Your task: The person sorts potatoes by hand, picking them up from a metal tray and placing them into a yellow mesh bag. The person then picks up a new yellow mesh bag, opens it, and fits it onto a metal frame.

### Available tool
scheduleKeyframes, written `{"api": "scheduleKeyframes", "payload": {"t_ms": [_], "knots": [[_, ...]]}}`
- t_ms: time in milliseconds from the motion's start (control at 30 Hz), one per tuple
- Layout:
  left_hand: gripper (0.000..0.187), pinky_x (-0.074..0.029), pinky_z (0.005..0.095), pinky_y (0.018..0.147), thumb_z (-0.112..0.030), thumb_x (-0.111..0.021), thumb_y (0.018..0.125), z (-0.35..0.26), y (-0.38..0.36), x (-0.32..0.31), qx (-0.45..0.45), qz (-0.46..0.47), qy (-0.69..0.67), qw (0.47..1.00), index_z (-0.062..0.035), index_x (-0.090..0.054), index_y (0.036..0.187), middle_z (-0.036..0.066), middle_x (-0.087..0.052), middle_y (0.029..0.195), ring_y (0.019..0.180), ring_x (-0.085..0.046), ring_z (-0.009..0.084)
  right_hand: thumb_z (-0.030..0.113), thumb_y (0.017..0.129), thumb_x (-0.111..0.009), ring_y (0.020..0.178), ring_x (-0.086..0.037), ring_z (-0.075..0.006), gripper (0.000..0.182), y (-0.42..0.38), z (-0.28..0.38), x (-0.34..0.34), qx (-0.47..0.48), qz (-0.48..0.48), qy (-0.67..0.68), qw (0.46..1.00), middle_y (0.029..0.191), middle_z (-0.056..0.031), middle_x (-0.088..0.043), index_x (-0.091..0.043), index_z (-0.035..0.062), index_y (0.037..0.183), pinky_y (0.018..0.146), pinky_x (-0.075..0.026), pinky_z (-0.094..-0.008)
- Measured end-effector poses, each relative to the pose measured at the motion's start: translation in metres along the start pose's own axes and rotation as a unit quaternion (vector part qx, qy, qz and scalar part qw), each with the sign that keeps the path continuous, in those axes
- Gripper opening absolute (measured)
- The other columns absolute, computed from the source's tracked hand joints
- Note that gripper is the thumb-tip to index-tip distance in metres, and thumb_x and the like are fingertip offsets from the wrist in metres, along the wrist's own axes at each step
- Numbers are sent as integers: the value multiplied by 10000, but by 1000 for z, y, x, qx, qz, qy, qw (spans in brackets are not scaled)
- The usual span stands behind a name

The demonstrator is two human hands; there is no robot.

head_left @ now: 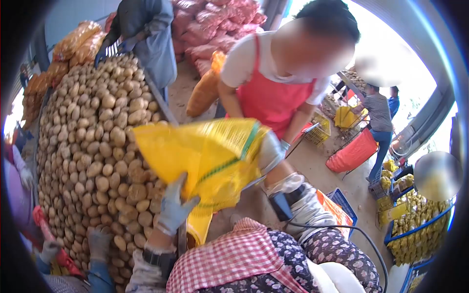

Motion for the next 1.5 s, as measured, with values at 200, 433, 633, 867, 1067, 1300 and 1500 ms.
{"api": "scheduleKeyframes", "payload": {"t_ms": [200,433,633,867,1067,1300,1500], "knots": [[749,-407,322,968,-142,-668,816,-21,43,-66,12,44,-277,960,-6,-255,1426,163,-525,1213,1133,-510,232,272,956,-467,960,-625,-217,319,-74,85,-81,218,90,-83,968,1088,-79,-648,-592,38,1134,849,-510,-336],[347,-448,291,930,-275,-491,966,-36,-2,-180,-7,481,-293,826,-74,-590,1232,92,-627,1193,1054,-592,189,251,882,-558,883,-658,-242,294,-86,87,-98,361,51,-686,629,984,-123,-686,-655,15,1028,797,-507,-325],[463,-534,321,791,-348,-550,938,29,38,-51,139,390,-458,787,28,-582,1205,141,-680,1034,886,-668,239,301,834,-596,997,-625,-309,303,8,6,30,-95,80,-861,493,1000,-149,-678,-682,130,1068,870,-472,-401],[699,-379,347,1033,-333,-673,851,-16,140,-87,-65,55,97,992,-2,-353,1377,158,-640,1116,1186,-527,233,210,751,-658,830,-653,-322,238,64,-26,-25,67,199,-840,499,861,-135,-680,-678,122,971,735,-511,-380],[391,-497,300,871,101,-484,786,101,143,-139,248,-32,-125,960,-32,-612,1131,138,-661,1050,965,-646,236,300,815,-600,957,-633,-318,282,126,-30,25,-63,247,-874,413,1001,-139,-676,-659,141,1041,834,-494,-395],[343,-516,287,727,28,-493,852,132,142,-186,384,82,-60,918,-25,-596,1176,113,-650,1017,774,-624,179,174,777,-602,995,-632,-296,289,196,3,168,-107,49,-869,481,1050,-121,-674,-675,138,1055,868,-491,-376],[168,-446,195,489,-32,-555,886,192,140,-225,448,-211,-384,779,-41,-656,1021,2,-633,782,577,-530,57,81,791,-616,866,-661,-194,285,203,-14,250,-140,-55,-669,728,938,-91,-701,-675,75,1070,788,-501,-301]]}}
Point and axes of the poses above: each hand's wrist, its own y-axis towards the middle knuckle, its own x-axis out of the back of the hand, z = x × y, the point moved 7 cm from there along y, towards the middle knuckle
